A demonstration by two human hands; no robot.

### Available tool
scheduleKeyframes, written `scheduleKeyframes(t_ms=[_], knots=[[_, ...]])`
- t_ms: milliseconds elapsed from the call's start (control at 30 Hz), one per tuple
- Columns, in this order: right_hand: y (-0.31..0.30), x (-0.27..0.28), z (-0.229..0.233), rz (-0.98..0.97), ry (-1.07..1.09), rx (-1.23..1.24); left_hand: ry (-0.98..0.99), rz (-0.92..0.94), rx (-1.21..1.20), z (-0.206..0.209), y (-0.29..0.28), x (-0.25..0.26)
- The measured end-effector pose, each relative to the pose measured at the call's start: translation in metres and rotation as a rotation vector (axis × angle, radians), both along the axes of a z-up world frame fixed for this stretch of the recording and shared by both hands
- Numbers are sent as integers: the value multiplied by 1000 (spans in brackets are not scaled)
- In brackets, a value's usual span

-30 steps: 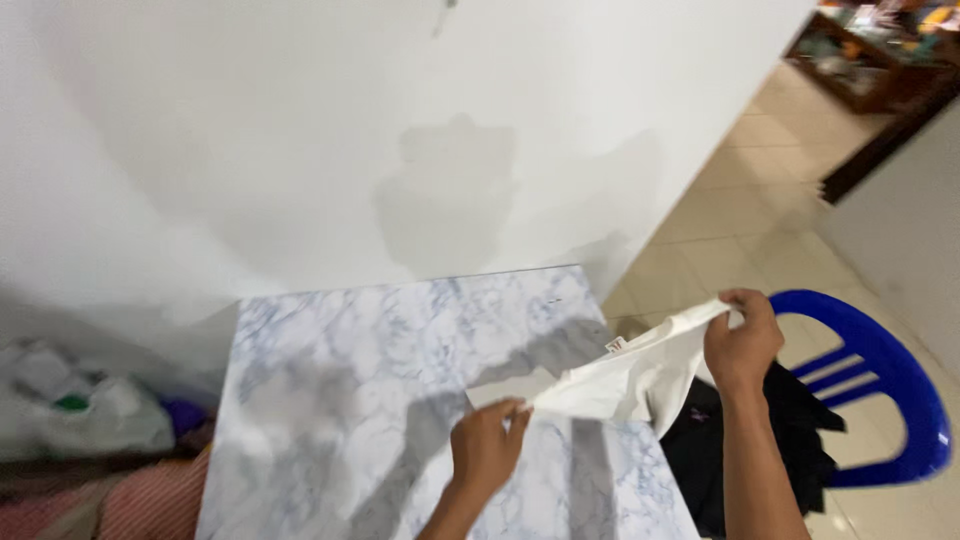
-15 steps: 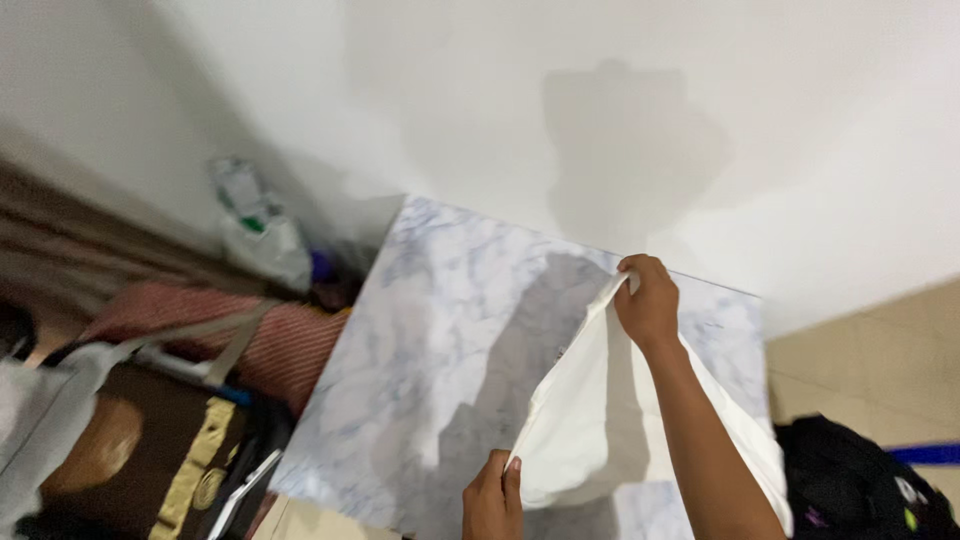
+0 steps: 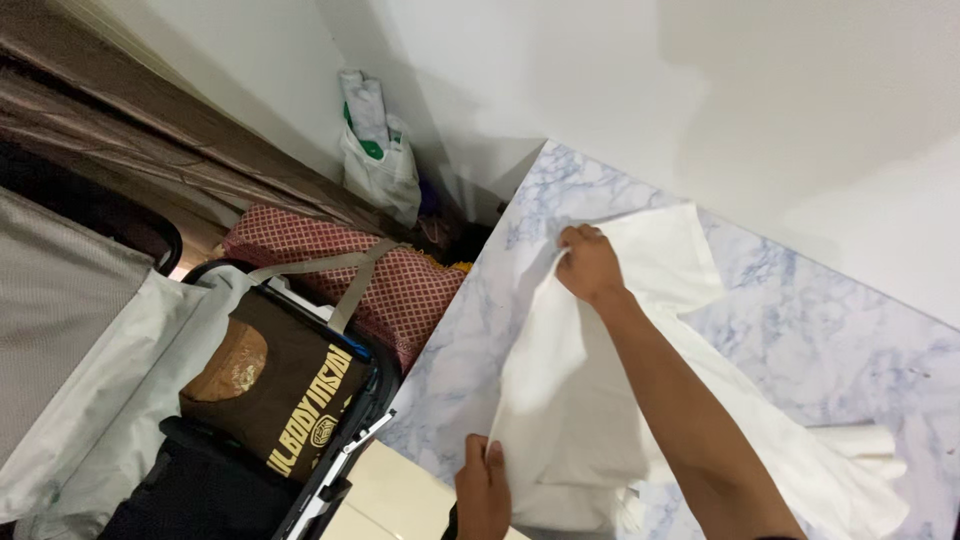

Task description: The person picks up a white t-shirt from a chair, lays it flat on a table, folds both sides and sleeves toward the center, folds it in half, and places it into an open suitcase.

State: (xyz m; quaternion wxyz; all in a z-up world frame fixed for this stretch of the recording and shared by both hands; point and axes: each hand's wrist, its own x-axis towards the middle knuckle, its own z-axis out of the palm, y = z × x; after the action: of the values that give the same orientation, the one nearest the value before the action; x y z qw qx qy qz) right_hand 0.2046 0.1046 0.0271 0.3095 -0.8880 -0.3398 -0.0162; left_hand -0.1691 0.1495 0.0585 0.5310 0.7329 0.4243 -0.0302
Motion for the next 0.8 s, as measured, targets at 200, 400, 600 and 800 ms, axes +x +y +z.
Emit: scheduleKeyframes(t_ms=[200, 400, 600, 800], knots=[[47, -7, -16, 19, 67, -53, 29, 114, -62, 33, 42, 4], [56, 0, -17, 17, 0, -85, -144, -440, 8, 0, 59, -26], [55, 6, -21, 1, -41, -25, -135, -376, -182, 3, 72, -31], [58, 14, -31, 11, -12, -170, 119, -481, -211, 46, 92, -6]])
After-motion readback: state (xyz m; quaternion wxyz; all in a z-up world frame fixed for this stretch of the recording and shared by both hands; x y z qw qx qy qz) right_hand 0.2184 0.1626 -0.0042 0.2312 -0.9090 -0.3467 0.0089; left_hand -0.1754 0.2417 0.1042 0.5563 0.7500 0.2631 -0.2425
